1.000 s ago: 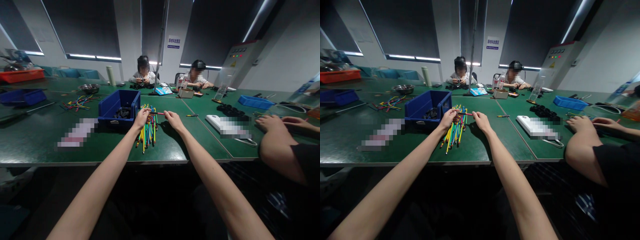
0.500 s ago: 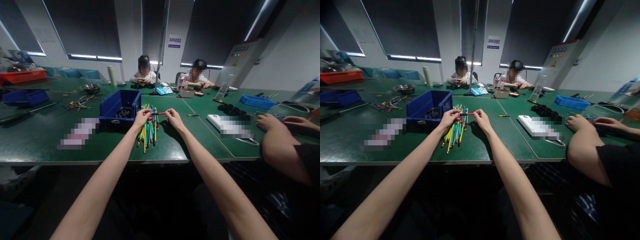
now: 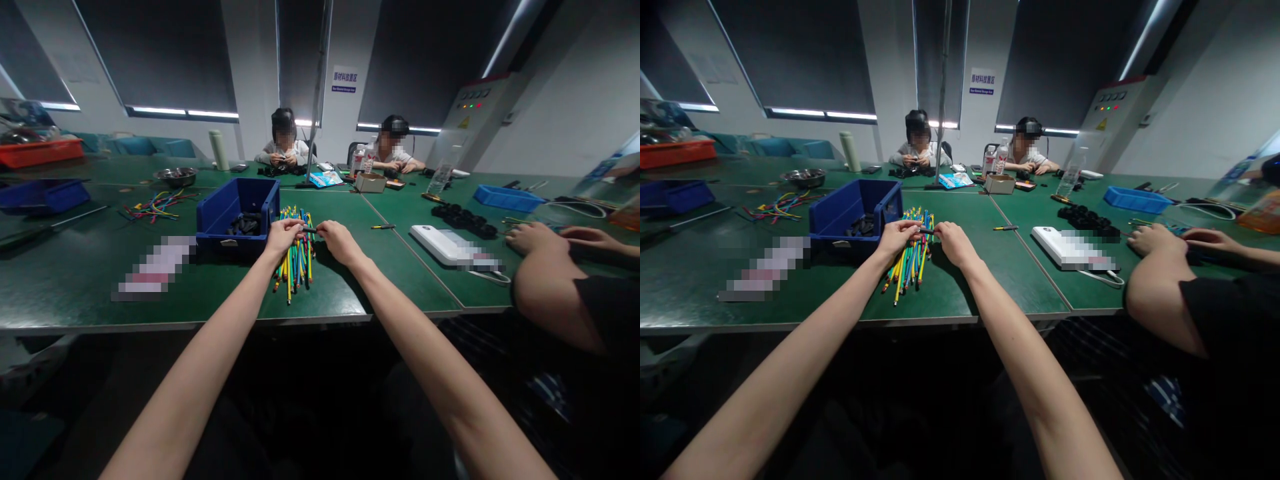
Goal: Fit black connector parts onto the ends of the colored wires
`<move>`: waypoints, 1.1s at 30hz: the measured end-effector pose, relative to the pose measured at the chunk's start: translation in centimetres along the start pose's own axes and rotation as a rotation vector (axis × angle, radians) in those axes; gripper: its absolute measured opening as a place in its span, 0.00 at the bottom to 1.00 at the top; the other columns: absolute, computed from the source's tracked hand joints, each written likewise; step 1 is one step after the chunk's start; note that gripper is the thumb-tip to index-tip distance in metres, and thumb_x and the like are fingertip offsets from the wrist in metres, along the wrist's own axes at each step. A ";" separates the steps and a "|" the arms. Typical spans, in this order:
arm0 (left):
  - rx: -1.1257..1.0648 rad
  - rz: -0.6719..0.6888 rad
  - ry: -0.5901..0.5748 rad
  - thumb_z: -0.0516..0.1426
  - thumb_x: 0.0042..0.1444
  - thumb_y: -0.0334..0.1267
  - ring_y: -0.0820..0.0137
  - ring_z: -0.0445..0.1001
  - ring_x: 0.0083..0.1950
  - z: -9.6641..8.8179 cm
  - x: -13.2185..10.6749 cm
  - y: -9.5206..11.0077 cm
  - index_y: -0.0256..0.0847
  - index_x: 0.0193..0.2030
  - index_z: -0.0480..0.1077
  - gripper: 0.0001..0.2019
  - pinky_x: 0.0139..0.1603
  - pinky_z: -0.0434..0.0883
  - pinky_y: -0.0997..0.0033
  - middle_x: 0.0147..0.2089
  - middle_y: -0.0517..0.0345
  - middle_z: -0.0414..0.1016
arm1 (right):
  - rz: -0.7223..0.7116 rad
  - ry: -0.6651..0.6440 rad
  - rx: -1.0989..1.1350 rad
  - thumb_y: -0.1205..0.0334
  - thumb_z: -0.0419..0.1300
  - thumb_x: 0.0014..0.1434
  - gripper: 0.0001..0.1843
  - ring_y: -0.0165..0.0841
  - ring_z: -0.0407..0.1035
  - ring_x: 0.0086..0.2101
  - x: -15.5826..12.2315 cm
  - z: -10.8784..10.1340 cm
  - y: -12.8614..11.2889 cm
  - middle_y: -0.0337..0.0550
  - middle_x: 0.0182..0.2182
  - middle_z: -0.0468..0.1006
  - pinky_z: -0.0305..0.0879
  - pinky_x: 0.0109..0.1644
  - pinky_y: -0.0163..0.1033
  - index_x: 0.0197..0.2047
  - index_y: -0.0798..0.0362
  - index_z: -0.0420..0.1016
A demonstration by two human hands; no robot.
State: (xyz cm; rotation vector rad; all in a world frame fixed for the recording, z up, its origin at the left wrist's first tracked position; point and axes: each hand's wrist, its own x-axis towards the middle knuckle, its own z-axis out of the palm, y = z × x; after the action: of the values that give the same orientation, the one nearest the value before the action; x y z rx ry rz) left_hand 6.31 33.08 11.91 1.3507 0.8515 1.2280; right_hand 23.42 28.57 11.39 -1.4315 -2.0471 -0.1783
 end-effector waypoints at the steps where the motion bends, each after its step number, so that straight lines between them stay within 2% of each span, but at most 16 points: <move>1: -0.007 -0.007 -0.001 0.61 0.49 0.29 0.76 0.75 0.26 0.0 0.0 0.0 0.32 0.37 0.76 0.08 0.31 0.71 0.77 0.28 0.55 0.78 | -0.002 0.028 0.002 0.67 0.50 0.64 0.08 0.36 0.66 0.40 0.1 0.2 0.2 0.47 0.38 0.74 0.60 0.45 0.39 0.40 0.53 0.71; 4: -0.023 -0.016 -0.004 0.61 0.49 0.28 0.76 0.75 0.26 0.1 -0.1 0.2 0.32 0.38 0.76 0.09 0.33 0.72 0.77 0.28 0.56 0.78 | -0.011 0.078 0.021 0.67 0.50 0.64 0.08 0.36 0.65 0.40 0.1 0.6 0.7 0.47 0.38 0.73 0.61 0.44 0.39 0.39 0.52 0.70; 8: -0.030 -0.003 -0.004 0.62 0.47 0.27 0.77 0.75 0.26 0.1 0.0 0.2 0.32 0.38 0.77 0.09 0.34 0.73 0.76 0.28 0.57 0.78 | -0.020 0.065 0.055 0.67 0.49 0.64 0.08 0.36 0.64 0.39 -0.1 0.7 0.6 0.46 0.37 0.72 0.60 0.43 0.39 0.39 0.52 0.68; 12: -0.015 -0.019 0.005 0.63 0.47 0.28 0.77 0.74 0.26 0.1 -0.1 0.1 0.32 0.38 0.77 0.09 0.33 0.73 0.75 0.27 0.56 0.78 | -0.021 0.043 0.017 0.62 0.54 0.63 0.03 0.36 0.64 0.38 -0.4 0.2 0.0 0.44 0.36 0.71 0.60 0.42 0.40 0.40 0.52 0.67; 16: -0.032 -0.009 0.003 0.62 0.48 0.28 0.76 0.75 0.28 0.2 -0.2 0.2 0.32 0.38 0.77 0.09 0.36 0.74 0.75 0.30 0.55 0.79 | -0.014 0.029 -0.028 0.61 0.54 0.64 0.05 0.36 0.65 0.40 -0.5 -0.4 -0.5 0.46 0.38 0.72 0.61 0.43 0.39 0.41 0.52 0.68; 23: -0.036 -0.006 -0.026 0.63 0.47 0.29 0.75 0.77 0.31 0.2 -0.5 0.4 0.32 0.41 0.77 0.13 0.34 0.73 0.77 0.32 0.53 0.80 | 0.008 -0.001 -0.033 0.59 0.51 0.66 0.09 0.36 0.65 0.42 -0.5 -0.4 -0.6 0.47 0.39 0.73 0.61 0.45 0.39 0.43 0.52 0.71; 28: -0.028 0.024 -0.041 0.64 0.45 0.32 0.73 0.77 0.31 0.1 -0.7 0.5 0.32 0.45 0.76 0.17 0.38 0.74 0.71 0.31 0.53 0.80 | 0.014 0.025 -0.004 0.59 0.53 0.64 0.09 0.37 0.66 0.41 -0.4 -0.4 -0.5 0.46 0.38 0.74 0.60 0.45 0.40 0.44 0.51 0.72; 33: 0.017 0.042 -0.033 0.63 0.46 0.31 0.71 0.77 0.32 0.3 -0.4 0.2 0.31 0.40 0.75 0.13 0.41 0.74 0.68 0.28 0.54 0.78 | 0.053 0.045 0.013 0.62 0.52 0.63 0.07 0.37 0.66 0.38 -0.5 -0.7 -0.7 0.44 0.36 0.75 0.60 0.42 0.40 0.43 0.50 0.71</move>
State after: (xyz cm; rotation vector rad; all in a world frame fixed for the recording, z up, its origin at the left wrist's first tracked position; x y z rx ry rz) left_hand 6.46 32.57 12.05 1.4054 0.8154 1.2303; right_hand 23.20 27.55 11.84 -1.4594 -1.9680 -0.1732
